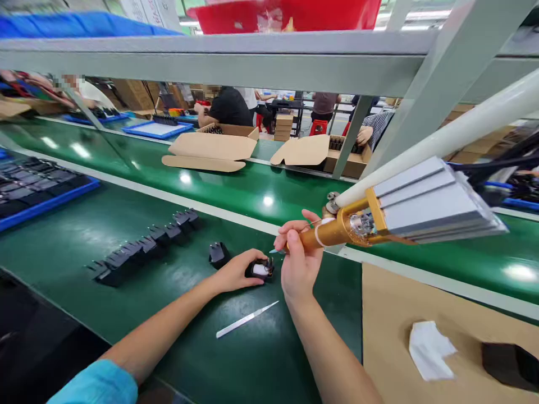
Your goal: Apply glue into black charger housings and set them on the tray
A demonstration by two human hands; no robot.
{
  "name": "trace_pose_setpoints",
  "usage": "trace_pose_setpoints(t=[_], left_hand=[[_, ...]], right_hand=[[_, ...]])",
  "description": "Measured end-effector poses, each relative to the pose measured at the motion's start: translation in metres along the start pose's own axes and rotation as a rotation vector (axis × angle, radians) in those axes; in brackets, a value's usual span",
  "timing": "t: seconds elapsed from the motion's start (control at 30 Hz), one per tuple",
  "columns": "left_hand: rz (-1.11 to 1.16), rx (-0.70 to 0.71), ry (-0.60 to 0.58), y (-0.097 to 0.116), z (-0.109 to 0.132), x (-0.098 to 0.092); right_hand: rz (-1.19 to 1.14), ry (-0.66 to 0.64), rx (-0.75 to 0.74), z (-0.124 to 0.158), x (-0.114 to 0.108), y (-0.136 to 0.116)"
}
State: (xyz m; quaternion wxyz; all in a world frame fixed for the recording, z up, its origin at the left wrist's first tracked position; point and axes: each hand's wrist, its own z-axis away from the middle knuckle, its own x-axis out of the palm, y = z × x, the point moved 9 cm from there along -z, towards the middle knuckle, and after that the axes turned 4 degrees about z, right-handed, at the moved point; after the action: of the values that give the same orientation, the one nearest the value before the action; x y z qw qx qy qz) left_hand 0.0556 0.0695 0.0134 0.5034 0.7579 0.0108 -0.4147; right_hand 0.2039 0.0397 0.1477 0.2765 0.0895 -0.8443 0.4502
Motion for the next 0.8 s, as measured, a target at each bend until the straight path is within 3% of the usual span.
trace_pose_setpoints(t=[0.13, 0.3, 0.5, 0.8], left_hand=[[-0.075, -0.081, 0.049, -0.004, 0.003, 0.007], [0.016, -0.16, 0.252, -0.006, 0.01, -0.011], [-0.039, 0.018, 0.439, 0.024, 0.02, -0.036], [-0.035, 0.099, 0.525, 0.047, 0.03, -0.05]], right_hand=[[0.02, -0.003, -0.007, 0.0, 0.0, -0.003], [0.036, -0.023, -0.011, 0.002, 0.003, -0.005], [0.033, -0.052, -0.021, 0.004, 0.009, -0.005], [0.046, -0.081, -0.079, 0.008, 0.015, -0.013]])
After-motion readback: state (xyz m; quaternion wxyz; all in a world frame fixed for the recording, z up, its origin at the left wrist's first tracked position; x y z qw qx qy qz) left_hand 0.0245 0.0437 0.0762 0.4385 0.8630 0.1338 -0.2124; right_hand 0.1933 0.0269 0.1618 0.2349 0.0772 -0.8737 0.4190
